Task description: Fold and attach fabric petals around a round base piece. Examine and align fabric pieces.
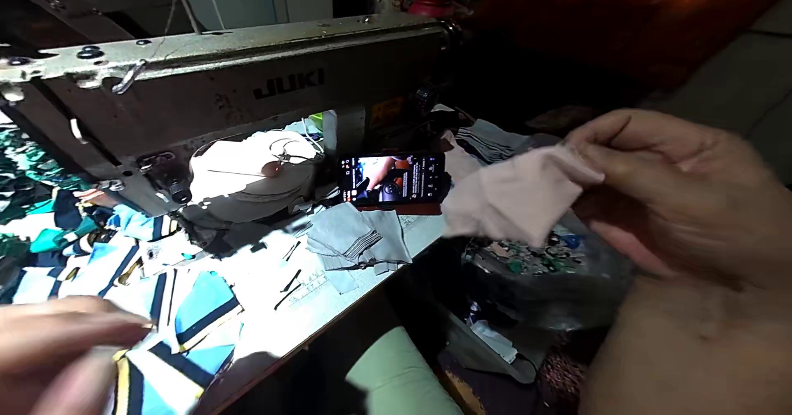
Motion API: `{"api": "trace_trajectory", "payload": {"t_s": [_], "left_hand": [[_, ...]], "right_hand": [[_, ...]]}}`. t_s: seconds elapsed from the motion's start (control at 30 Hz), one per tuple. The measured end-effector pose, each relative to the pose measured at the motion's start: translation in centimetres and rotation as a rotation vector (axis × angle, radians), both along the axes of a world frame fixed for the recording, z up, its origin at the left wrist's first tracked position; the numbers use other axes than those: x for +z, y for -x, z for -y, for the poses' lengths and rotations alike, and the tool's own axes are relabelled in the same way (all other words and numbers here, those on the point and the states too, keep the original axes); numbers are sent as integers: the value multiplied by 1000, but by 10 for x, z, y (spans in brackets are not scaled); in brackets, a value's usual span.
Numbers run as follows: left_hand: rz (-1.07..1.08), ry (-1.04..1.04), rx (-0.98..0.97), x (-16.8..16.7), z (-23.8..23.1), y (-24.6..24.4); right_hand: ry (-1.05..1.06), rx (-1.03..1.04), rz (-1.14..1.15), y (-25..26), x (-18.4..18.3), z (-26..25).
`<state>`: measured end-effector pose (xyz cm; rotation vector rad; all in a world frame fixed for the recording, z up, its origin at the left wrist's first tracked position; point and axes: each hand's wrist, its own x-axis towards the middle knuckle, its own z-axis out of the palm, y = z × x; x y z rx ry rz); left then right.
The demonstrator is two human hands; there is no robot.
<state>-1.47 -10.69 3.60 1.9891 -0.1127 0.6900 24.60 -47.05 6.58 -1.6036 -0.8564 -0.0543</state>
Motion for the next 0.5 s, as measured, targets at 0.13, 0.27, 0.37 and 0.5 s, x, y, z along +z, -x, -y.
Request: {"api": "trace_trajectory", "payload": {"t_s": [0.13, 0.27, 0.37, 0.5], "left_hand": [[36, -61, -216, -22, 77, -18], [22, 83, -281, -45, 116, -33], [-27, 293, -217, -58, 118, -35], [-83, 480, -221, -62, 114, -28]], "right_hand": [[46, 152, 26, 49, -23, -40], [139, 221, 40, 90, -41, -72], [158, 273, 89, 106, -52, -83], [166, 322, 133, 111, -61, -91]]}}
